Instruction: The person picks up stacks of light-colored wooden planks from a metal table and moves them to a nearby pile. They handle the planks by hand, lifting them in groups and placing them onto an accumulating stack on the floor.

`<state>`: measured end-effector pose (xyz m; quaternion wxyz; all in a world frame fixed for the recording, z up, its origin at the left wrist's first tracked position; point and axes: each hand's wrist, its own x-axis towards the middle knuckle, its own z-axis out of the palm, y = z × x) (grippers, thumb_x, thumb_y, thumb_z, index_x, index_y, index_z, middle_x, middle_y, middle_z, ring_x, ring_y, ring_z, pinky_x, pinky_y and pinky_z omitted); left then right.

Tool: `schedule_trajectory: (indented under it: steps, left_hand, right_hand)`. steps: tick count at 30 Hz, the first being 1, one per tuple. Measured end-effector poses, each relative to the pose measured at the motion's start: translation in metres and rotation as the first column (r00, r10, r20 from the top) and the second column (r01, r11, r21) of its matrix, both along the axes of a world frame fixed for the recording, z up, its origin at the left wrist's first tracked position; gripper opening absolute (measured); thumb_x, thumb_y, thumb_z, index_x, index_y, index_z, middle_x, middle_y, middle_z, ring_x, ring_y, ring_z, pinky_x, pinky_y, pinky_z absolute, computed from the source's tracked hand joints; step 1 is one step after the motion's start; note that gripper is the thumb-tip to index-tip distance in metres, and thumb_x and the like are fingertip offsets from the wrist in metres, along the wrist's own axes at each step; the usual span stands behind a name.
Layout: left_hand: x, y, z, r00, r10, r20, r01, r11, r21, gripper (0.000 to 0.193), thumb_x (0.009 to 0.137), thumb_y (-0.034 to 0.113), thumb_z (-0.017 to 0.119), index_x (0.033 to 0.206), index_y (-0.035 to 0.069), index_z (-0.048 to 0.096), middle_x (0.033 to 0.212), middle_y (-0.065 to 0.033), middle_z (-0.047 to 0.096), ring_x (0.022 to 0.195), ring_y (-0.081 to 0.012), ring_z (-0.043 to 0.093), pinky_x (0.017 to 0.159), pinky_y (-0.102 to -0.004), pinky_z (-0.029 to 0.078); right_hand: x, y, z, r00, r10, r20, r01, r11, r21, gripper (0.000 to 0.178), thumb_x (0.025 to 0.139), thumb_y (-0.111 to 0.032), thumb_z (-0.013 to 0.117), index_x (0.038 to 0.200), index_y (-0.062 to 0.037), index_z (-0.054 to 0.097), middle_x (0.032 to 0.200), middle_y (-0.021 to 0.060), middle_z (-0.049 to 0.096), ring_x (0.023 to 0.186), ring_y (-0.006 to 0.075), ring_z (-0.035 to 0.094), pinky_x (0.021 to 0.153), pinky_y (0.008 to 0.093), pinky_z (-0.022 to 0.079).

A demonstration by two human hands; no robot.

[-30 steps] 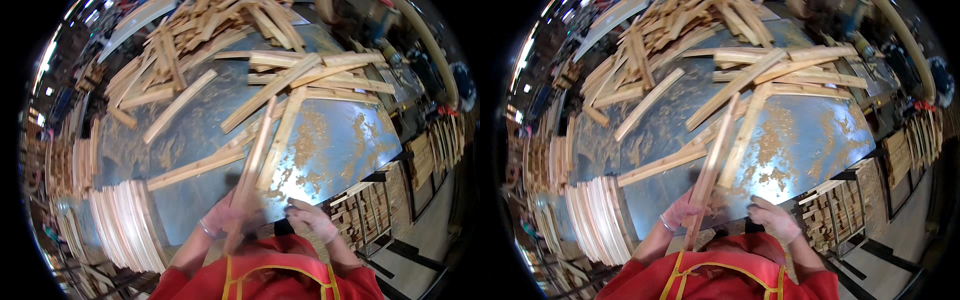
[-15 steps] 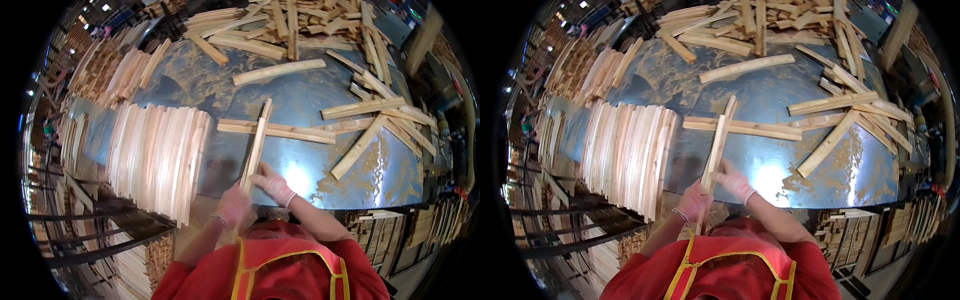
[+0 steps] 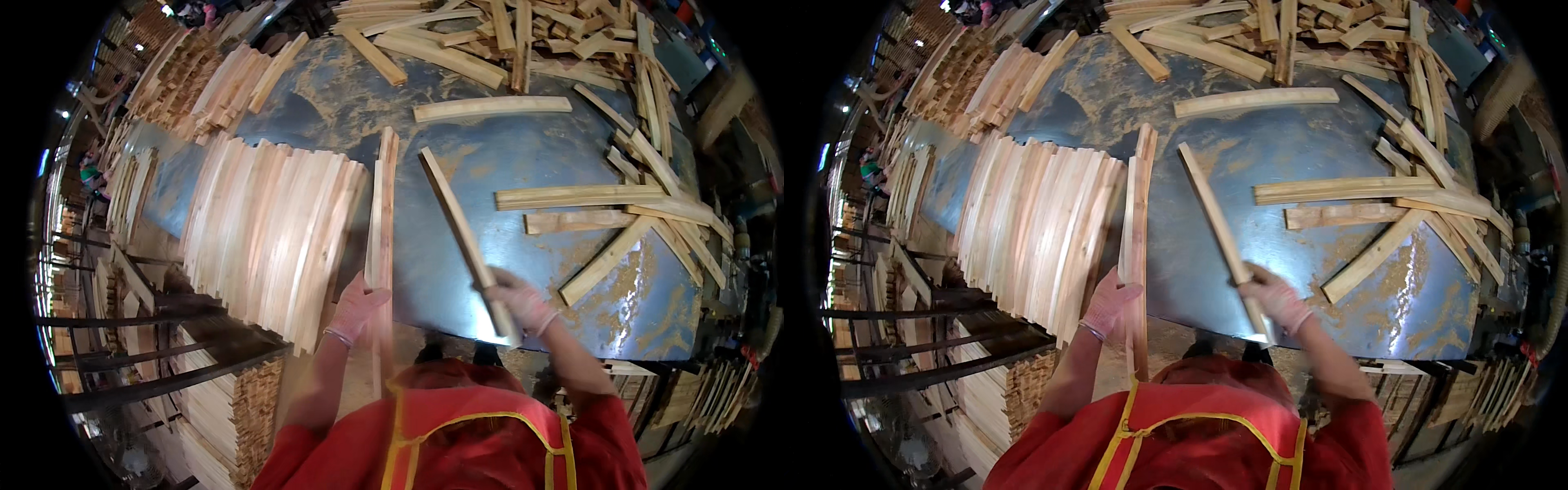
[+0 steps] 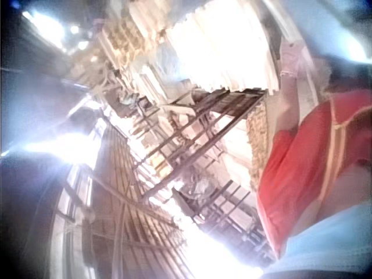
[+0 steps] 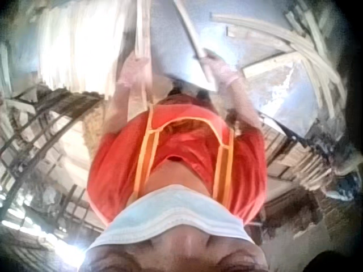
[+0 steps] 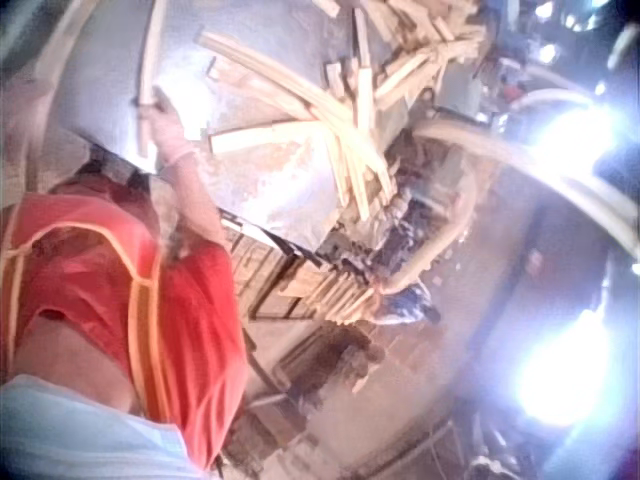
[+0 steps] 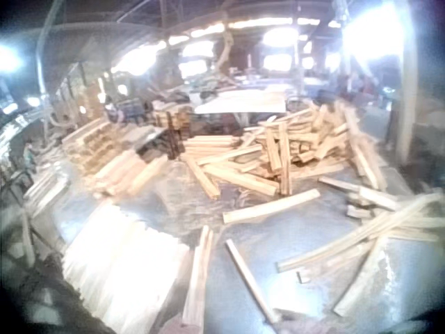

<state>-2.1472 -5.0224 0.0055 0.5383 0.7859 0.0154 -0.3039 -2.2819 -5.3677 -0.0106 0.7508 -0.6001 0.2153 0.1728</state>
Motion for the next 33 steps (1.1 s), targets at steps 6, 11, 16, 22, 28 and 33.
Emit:
schedule_trajectory:
  steps: [6, 11, 16, 22, 28, 33]
  left_hand:
    - [0.005, -0.087, -0.023, 0.835, -0.423, 0.352, -0.002, 0.638, 0.770, 0.089, 0.083, 0.052, 0.074, 0.153, 0.005, 0.044, 0.142, -0.0235, 0.059, 0.113, -0.0408, 0.068, 0.097, -0.0507, 0.055]
    - [0.014, -0.098, -0.001, 0.749, -0.600, 0.280, 0.157, 0.572, 0.805, 0.110, 0.080, 0.053, 0.079, 0.164, 0.010, 0.024, 0.153, -0.0213, 0.049, 0.133, -0.0370, 0.057, 0.106, -0.0480, 0.048]
    - [0.005, -0.097, 0.010, 0.721, -0.652, 0.233, 0.166, 0.490, 0.856, 0.094, 0.080, 0.039, 0.079, 0.157, 0.011, 0.032, 0.148, -0.0138, 0.042, 0.126, -0.0347, 0.058, 0.099, -0.0486, 0.050]
    - [0.023, -0.028, -0.042, 0.517, -0.805, 0.292, -0.097, 0.284, 0.954, 0.087, 0.091, 0.037, 0.071, 0.164, 0.013, 0.030, 0.167, -0.0125, 0.032, 0.152, -0.0370, 0.034, 0.122, -0.0517, 0.029]
    - [0.050, -0.020, -0.010, 0.622, -0.705, 0.340, -0.074, 0.380, 0.922, 0.084, 0.088, 0.038, 0.073, 0.159, 0.010, 0.038, 0.165, -0.0137, 0.035, 0.152, -0.0384, 0.033, 0.124, -0.0532, 0.025]
    - [0.001, -0.078, -0.012, 0.417, -0.691, 0.590, 0.266, 0.714, 0.648, 0.079, 0.087, 0.029, 0.073, 0.156, 0.004, 0.043, 0.156, -0.0184, 0.044, 0.146, -0.0388, 0.039, 0.121, -0.0527, 0.030]
  right_hand:
    - [0.038, 0.134, 0.012, 0.771, 0.575, -0.274, -0.636, 0.668, -0.386, 0.077, 0.095, -0.043, 0.066, 0.150, 0.0068, 0.044, 0.141, 0.0283, 0.063, 0.132, 0.0392, 0.061, 0.111, 0.0434, 0.048]
    - [0.038, 0.066, -0.050, 0.899, 0.435, -0.044, -0.408, 0.798, -0.443, 0.064, 0.095, -0.042, 0.066, 0.143, -0.0028, 0.052, 0.132, 0.0285, 0.066, 0.125, 0.0418, 0.063, 0.106, 0.0444, 0.050]
    - [0.102, -0.017, 0.060, 0.936, 0.337, -0.106, -0.158, 0.131, -0.979, 0.068, 0.087, -0.037, 0.075, 0.148, -0.0172, 0.053, 0.143, 0.0184, 0.062, 0.132, 0.0378, 0.058, 0.112, 0.0483, 0.043]
    - [0.081, -0.131, 0.049, 0.891, 0.241, -0.386, -0.343, -0.203, -0.917, 0.067, 0.083, -0.039, 0.081, 0.141, -0.0187, 0.056, 0.137, 0.0111, 0.065, 0.131, 0.0325, 0.059, 0.109, 0.0463, 0.045]
    - [0.017, -0.088, 0.060, 0.969, 0.047, -0.241, -0.217, 0.622, -0.752, 0.079, 0.091, -0.039, 0.078, 0.157, -0.0098, 0.045, 0.117, 0.0127, 0.074, 0.105, 0.0322, 0.071, 0.091, 0.0413, 0.057]
    - [-0.047, -0.006, 0.006, 0.854, -0.519, -0.039, 0.520, 0.854, 0.023, 0.068, 0.101, -0.028, 0.068, 0.160, -0.0063, 0.041, 0.096, 0.0007, 0.061, 0.079, 0.0103, 0.056, 0.070, 0.0273, 0.050]
